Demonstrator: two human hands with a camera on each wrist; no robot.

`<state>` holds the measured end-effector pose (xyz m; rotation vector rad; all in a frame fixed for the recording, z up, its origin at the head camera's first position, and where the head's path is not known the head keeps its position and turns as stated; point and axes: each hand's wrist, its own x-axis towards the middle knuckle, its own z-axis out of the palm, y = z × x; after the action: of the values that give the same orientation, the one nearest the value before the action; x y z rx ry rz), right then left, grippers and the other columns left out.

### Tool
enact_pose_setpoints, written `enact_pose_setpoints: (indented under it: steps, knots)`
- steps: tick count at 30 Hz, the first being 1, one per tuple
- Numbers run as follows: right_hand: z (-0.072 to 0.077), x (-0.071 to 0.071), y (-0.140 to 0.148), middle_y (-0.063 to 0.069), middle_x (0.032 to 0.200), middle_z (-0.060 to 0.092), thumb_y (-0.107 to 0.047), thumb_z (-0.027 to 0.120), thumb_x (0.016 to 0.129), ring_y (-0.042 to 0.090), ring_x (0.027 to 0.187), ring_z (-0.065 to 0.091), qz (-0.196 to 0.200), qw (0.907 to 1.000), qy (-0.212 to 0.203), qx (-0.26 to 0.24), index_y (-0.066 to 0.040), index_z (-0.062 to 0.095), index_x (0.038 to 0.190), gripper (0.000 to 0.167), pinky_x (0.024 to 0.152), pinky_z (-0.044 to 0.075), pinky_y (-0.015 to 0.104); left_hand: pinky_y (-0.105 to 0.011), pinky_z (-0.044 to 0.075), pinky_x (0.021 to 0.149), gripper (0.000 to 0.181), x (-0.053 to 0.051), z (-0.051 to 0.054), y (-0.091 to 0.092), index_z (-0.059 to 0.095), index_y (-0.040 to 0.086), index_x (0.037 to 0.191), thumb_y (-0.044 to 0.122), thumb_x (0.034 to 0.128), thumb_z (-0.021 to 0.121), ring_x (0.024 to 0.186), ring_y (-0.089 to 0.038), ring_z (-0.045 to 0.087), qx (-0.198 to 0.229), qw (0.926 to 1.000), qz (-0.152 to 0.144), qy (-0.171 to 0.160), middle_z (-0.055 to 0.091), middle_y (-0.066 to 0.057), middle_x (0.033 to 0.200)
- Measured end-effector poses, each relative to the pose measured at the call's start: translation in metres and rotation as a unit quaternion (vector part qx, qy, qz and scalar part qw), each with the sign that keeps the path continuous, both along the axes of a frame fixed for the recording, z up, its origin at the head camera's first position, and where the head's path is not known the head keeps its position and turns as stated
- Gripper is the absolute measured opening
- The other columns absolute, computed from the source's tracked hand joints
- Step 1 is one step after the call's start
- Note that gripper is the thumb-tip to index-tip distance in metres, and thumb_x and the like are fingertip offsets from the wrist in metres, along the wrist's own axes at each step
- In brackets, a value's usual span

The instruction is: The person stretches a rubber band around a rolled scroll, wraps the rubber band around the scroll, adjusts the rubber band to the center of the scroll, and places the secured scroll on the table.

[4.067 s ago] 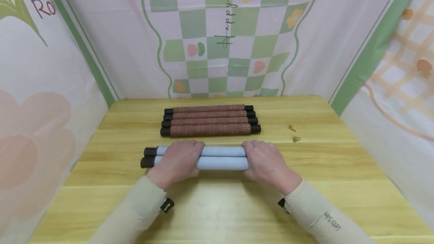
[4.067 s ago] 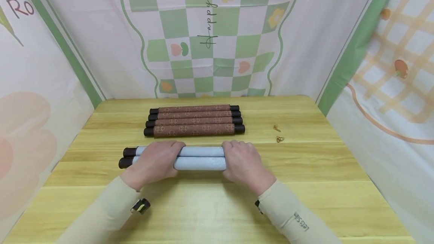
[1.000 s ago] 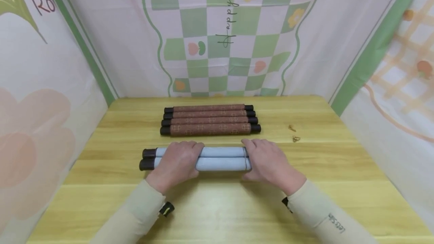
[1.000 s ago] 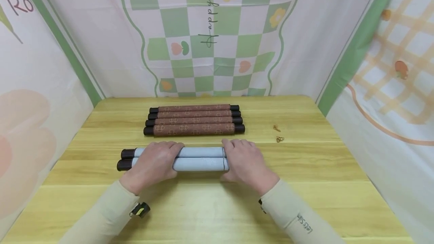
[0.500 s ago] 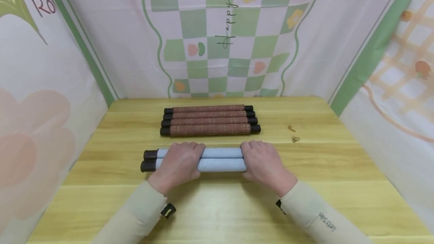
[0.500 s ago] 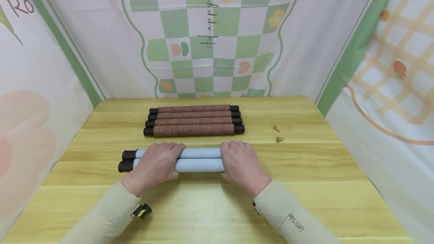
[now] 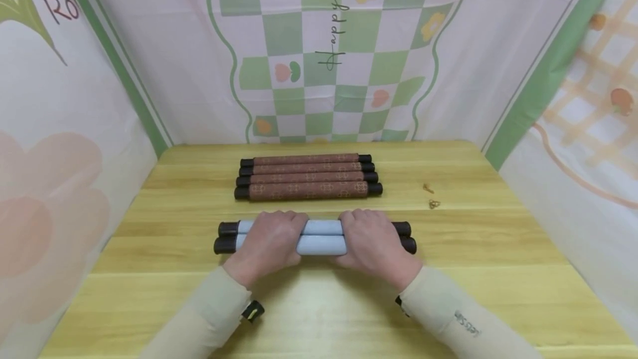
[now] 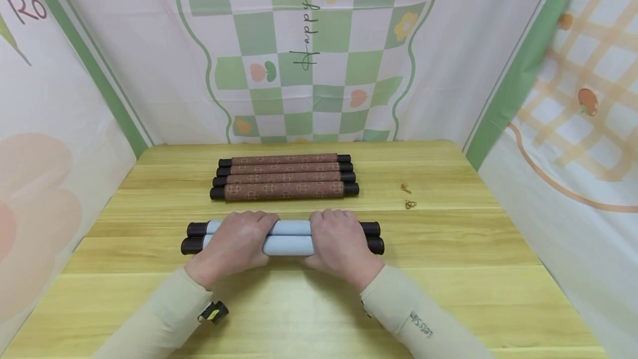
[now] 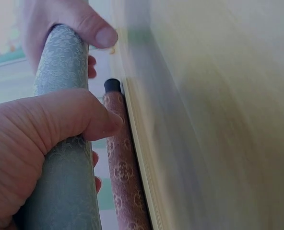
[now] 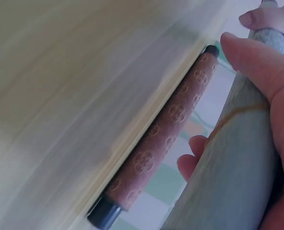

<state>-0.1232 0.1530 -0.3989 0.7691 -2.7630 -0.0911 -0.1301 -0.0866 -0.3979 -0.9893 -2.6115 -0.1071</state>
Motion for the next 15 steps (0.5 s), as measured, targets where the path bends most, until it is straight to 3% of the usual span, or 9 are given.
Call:
enact_pose_setpoints:
  steps: [3, 6, 10, 13, 15]
  knots:
    - [-0.001, 0.001, -0.005, 0.003, 0.079, 0.061, -0.072, 0.082, 0.068, 0.019, 0.068, 0.057, 0.004, 1.0000, 0.005, 0.000, -0.009, 0.060, 0.096, 0.072, 0.060, 0.053, 0.037, -0.034, 0.054, 0.056, 0.046, 0.000, -0.001, 0.003, 0.066, 0.014, 0.100, 0.026, 0.0634, 0.090, 0.067, -0.015, 0.063, 0.006, 0.9999, -0.008, 0.004, 0.071, 0.000, 0.084]
    - [0.000, 0.002, -0.007, 0.004, 0.080, 0.061, -0.076, 0.081, 0.067, 0.019, 0.068, 0.057, 0.003, 1.0000, -0.002, -0.004, -0.009, 0.060, 0.096, 0.075, 0.061, 0.052, 0.036, -0.033, 0.054, 0.056, 0.046, 0.000, -0.001, 0.005, 0.066, 0.014, 0.100, 0.027, 0.0637, 0.091, 0.067, -0.015, 0.063, 0.004, 0.9999, -0.007, 0.007, 0.070, 0.000, 0.084]
    - [0.005, 0.004, -0.001, 0.007, 0.093, 0.067, -0.081, 0.079, 0.065, 0.022, 0.080, 0.063, 0.003, 0.9986, -0.049, -0.020, -0.005, 0.062, 0.117, 0.094, 0.071, 0.056, 0.040, -0.033, 0.055, 0.059, 0.047, 0.000, 0.000, 0.004, 0.068, 0.013, 0.104, 0.028, 0.0654, 0.090, 0.070, -0.015, 0.065, -0.008, 1.0000, 0.000, -0.003, 0.072, 0.000, 0.087]
    - [0.010, 0.004, 0.009, 0.012, 0.110, 0.070, -0.080, 0.083, 0.061, 0.028, 0.097, 0.067, -0.009, 0.9963, -0.081, -0.029, -0.004, 0.055, 0.140, 0.113, 0.084, 0.058, 0.047, -0.035, 0.056, 0.061, 0.049, 0.001, 0.002, 0.000, 0.068, 0.012, 0.107, 0.027, 0.0658, 0.090, 0.072, -0.016, 0.066, -0.012, 0.9998, 0.012, -0.013, 0.072, -0.001, 0.089]
    - [0.012, 0.003, 0.017, 0.014, 0.113, 0.070, -0.072, 0.089, 0.060, 0.031, 0.101, 0.068, -0.019, 0.9962, -0.082, -0.024, -0.003, 0.054, 0.140, 0.111, 0.090, 0.057, 0.051, -0.036, 0.057, 0.061, 0.049, 0.000, 0.004, -0.003, 0.068, 0.012, 0.107, 0.026, 0.0655, 0.090, 0.072, -0.016, 0.066, -0.014, 0.9996, 0.022, -0.015, 0.072, -0.001, 0.089]
